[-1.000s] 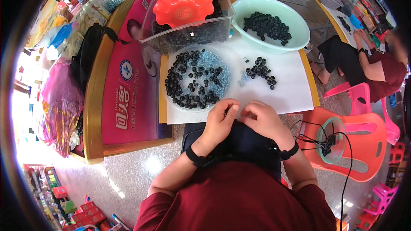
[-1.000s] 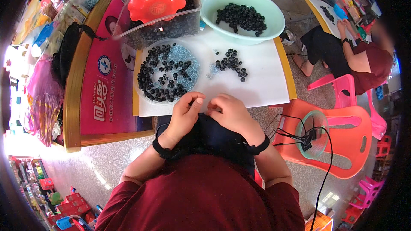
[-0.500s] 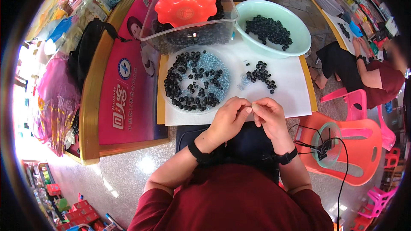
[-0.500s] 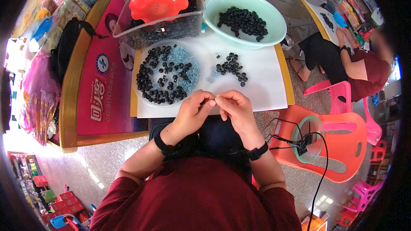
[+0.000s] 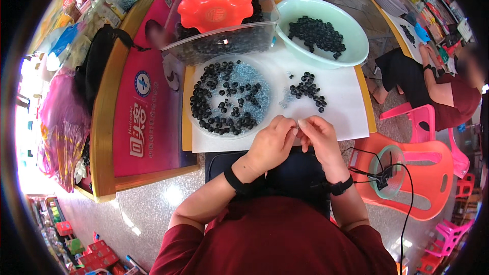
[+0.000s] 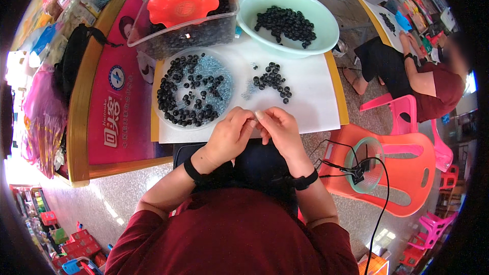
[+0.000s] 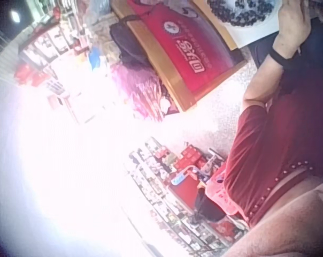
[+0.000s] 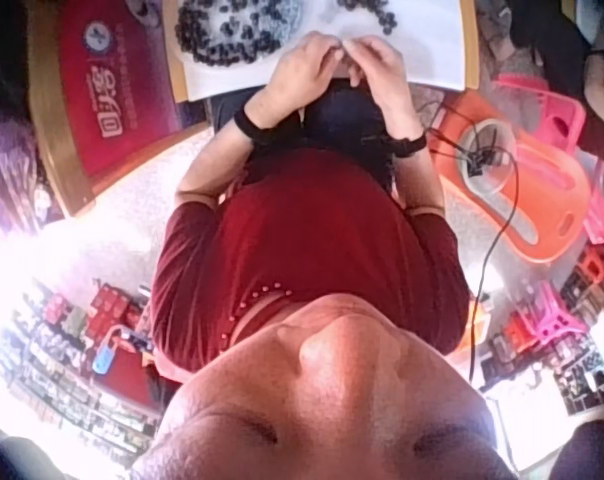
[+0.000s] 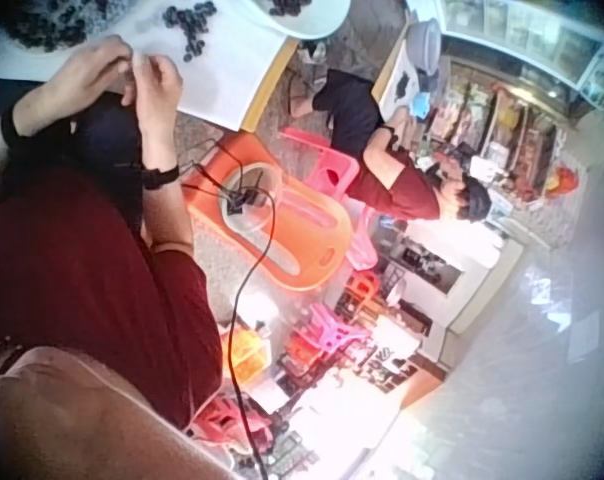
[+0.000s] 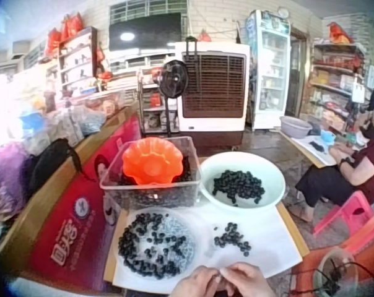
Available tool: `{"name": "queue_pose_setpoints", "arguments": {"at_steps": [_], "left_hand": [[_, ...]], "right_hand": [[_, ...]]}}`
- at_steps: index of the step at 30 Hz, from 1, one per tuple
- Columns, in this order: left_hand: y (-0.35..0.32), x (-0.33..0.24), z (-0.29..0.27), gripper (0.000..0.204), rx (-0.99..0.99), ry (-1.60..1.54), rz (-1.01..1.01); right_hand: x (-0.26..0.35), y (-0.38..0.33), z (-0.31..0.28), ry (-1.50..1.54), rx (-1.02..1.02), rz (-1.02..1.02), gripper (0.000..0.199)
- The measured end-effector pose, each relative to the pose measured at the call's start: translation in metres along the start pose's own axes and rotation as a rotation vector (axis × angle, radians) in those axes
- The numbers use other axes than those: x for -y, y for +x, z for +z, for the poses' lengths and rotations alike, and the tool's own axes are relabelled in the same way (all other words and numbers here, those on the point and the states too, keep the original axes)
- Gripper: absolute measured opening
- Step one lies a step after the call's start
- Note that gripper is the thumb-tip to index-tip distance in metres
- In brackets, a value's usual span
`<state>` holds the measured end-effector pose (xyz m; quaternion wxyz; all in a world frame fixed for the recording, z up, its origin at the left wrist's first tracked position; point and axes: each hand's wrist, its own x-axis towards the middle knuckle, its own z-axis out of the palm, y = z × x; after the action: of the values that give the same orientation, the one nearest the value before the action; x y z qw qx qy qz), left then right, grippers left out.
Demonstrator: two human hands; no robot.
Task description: The recorder is manually assembling small black rubber or plastic components by hand.
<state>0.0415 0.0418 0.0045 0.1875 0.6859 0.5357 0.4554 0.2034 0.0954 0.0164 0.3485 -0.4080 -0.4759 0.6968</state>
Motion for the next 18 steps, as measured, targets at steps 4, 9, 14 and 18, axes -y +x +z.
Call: {"name": "queue_pose_setpoints", "arguments": {"at_steps": [4, 9, 14, 18], "left_hand": [[0.001, -0.004, 0.001, 0.015, 0.003, 0.015, 0.015], [0.000, 0.001, 0.008, 0.012, -0.005, 0.014, -0.051], [0.000, 0.010, 0.005, 0.011, -0.044, -0.112, -0.122], [-0.004, 0.017, 0.001, 0.013, -0.026, -0.159, -0.133]], "right_hand": [[0.000, 0.002, -0.004, -0.181, 0.053, 0.100, 0.034], [-0.006, 0.006, -0.004, -0.187, 0.049, 0.090, 0.034], [-0.006, 0.006, -0.004, -0.189, 0.036, 0.062, 0.030], [-0.002, -0.001, -0.008, -0.402, 0.232, 0.133, 0.025]]}}
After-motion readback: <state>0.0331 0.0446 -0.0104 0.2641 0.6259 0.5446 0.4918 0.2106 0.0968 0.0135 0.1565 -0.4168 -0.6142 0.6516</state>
